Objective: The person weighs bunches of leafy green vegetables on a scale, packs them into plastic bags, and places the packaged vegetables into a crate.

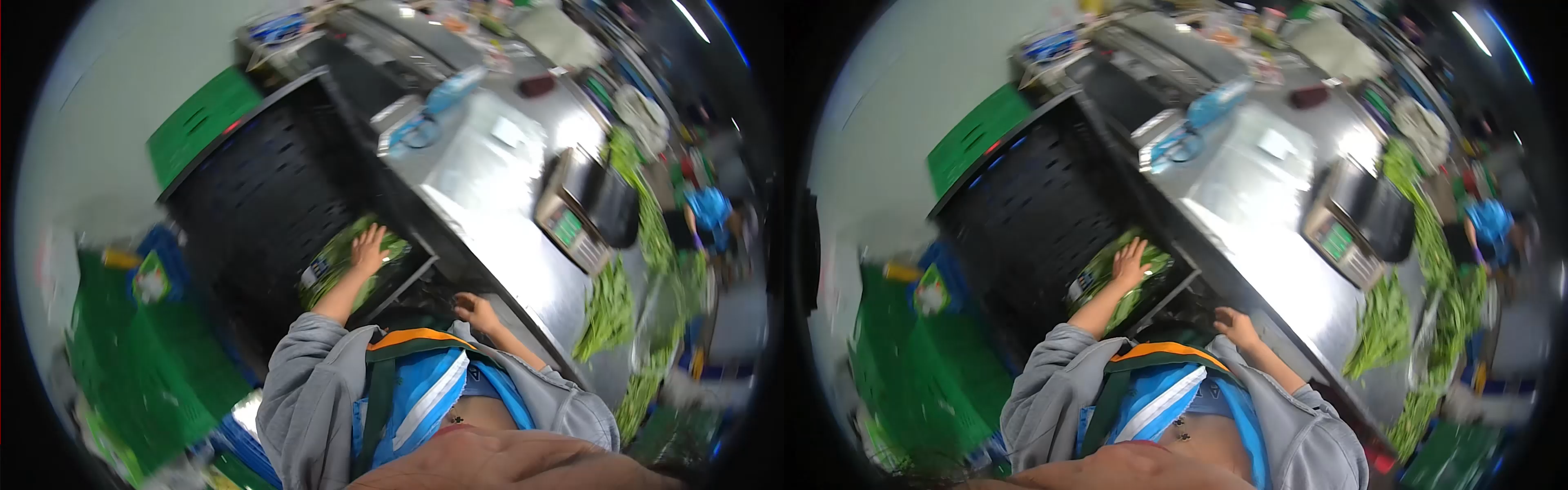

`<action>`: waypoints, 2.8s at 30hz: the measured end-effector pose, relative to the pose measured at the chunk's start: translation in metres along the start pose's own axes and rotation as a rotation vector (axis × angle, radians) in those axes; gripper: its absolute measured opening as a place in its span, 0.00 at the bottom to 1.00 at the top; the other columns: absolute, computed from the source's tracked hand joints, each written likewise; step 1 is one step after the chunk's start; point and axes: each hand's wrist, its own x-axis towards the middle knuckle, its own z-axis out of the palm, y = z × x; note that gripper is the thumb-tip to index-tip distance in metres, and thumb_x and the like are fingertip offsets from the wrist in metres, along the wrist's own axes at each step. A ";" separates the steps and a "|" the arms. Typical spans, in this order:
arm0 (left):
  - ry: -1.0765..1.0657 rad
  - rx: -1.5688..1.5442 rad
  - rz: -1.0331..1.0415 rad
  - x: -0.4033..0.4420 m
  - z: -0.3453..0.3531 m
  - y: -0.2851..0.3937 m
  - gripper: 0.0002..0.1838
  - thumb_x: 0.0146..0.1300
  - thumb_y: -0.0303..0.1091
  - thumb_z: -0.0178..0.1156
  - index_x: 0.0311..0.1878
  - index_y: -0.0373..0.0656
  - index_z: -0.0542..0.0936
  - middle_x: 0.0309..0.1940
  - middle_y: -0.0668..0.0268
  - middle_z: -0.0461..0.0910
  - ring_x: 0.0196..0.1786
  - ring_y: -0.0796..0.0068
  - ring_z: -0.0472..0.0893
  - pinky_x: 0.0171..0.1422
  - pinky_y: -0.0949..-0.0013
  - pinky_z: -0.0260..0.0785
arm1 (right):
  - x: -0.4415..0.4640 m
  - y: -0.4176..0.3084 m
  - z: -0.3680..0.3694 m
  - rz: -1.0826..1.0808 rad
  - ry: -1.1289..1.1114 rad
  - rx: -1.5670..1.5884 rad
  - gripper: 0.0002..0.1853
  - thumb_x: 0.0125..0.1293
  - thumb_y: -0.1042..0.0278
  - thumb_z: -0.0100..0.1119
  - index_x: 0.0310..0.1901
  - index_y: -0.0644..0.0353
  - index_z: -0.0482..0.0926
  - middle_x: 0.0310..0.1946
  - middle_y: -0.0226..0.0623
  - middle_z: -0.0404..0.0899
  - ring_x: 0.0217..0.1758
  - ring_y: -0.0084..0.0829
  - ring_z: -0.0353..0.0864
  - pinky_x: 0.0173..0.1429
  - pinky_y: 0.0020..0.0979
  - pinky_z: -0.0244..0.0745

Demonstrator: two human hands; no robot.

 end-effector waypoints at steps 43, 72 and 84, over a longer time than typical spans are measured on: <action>-1.303 -0.858 0.184 -0.026 0.266 0.659 0.22 0.48 0.28 0.62 0.49 0.37 0.71 0.39 0.65 0.76 0.41 0.72 0.75 0.46 0.72 0.67 | -0.246 0.289 -0.334 0.115 1.016 0.735 0.26 0.45 0.68 0.68 0.47 0.66 0.72 0.38 0.37 0.77 0.39 0.26 0.76 0.46 0.26 0.71; -1.566 -1.361 -0.498 -0.045 0.263 0.564 0.26 0.64 0.46 0.46 0.60 0.39 0.62 0.58 0.58 0.66 0.59 0.64 0.67 0.64 0.60 0.56 | -0.236 0.299 -0.262 0.065 0.356 1.963 0.19 0.59 0.63 0.53 0.49 0.65 0.71 0.45 0.42 0.75 0.46 0.34 0.75 0.52 0.36 0.71; -1.441 -1.303 -0.418 -0.044 0.259 0.582 0.25 0.61 0.46 0.52 0.57 0.39 0.65 0.51 0.61 0.72 0.52 0.67 0.73 0.58 0.64 0.64 | -0.231 0.271 -0.278 -0.064 0.543 1.451 0.25 0.54 0.67 0.61 0.54 0.64 0.67 0.49 0.40 0.72 0.52 0.32 0.72 0.56 0.32 0.66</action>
